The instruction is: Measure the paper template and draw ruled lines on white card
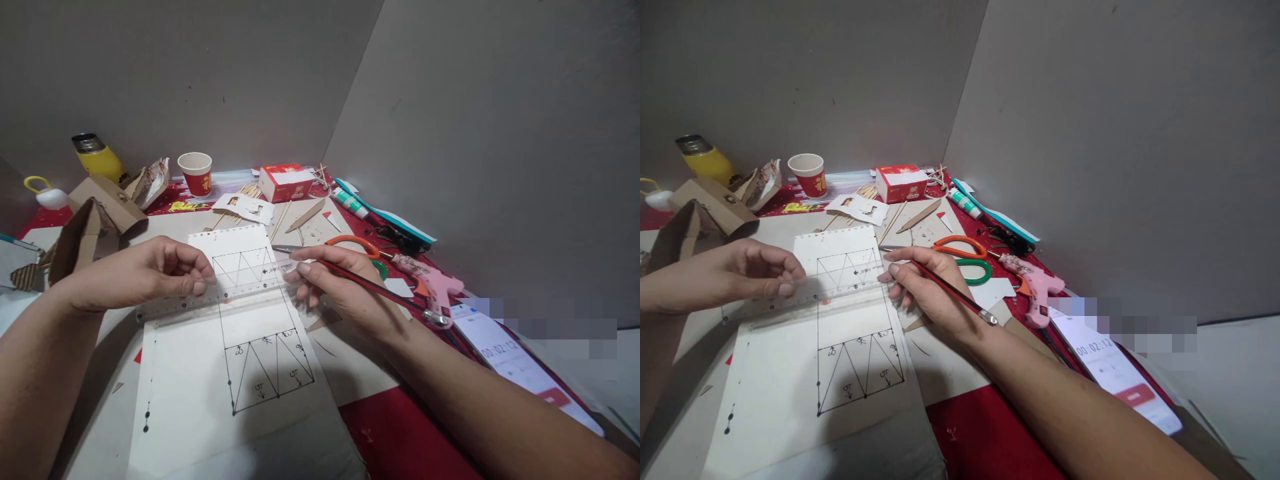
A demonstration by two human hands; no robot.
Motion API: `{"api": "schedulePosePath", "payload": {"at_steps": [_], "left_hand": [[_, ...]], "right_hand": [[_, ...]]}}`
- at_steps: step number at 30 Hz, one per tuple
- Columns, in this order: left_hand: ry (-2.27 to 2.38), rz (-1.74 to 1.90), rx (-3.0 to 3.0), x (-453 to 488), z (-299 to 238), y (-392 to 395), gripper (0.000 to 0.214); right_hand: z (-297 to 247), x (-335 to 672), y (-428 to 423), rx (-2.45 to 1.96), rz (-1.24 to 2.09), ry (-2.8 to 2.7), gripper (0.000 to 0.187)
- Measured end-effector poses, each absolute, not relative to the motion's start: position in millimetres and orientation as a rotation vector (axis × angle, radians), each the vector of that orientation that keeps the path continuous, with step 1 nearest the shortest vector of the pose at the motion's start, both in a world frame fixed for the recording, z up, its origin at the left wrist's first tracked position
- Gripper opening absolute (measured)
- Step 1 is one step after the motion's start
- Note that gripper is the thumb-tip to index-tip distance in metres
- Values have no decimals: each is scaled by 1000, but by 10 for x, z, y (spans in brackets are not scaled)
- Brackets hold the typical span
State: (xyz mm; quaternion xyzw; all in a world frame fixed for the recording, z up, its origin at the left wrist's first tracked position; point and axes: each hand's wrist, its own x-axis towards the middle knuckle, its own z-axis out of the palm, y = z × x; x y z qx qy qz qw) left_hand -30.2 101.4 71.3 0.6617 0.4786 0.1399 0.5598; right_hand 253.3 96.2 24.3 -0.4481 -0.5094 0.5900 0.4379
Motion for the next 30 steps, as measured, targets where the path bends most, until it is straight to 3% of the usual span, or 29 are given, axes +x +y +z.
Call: {"api": "schedulePosePath", "payload": {"at_steps": [13, 22, 30], "left_hand": [[1123, 302, 1532, -317, 705, 1030, 15], [1142, 371, 1616, -261, 762, 1006, 14], [1117, 513, 1492, -164, 754, 970, 11]], "right_hand": [[233, 2517, 982, -1141, 1461, -1254, 19], [217, 2541, 996, -1080, 1513, -1241, 33], [251, 2553, 1021, -976, 1585, -1016, 30]]}}
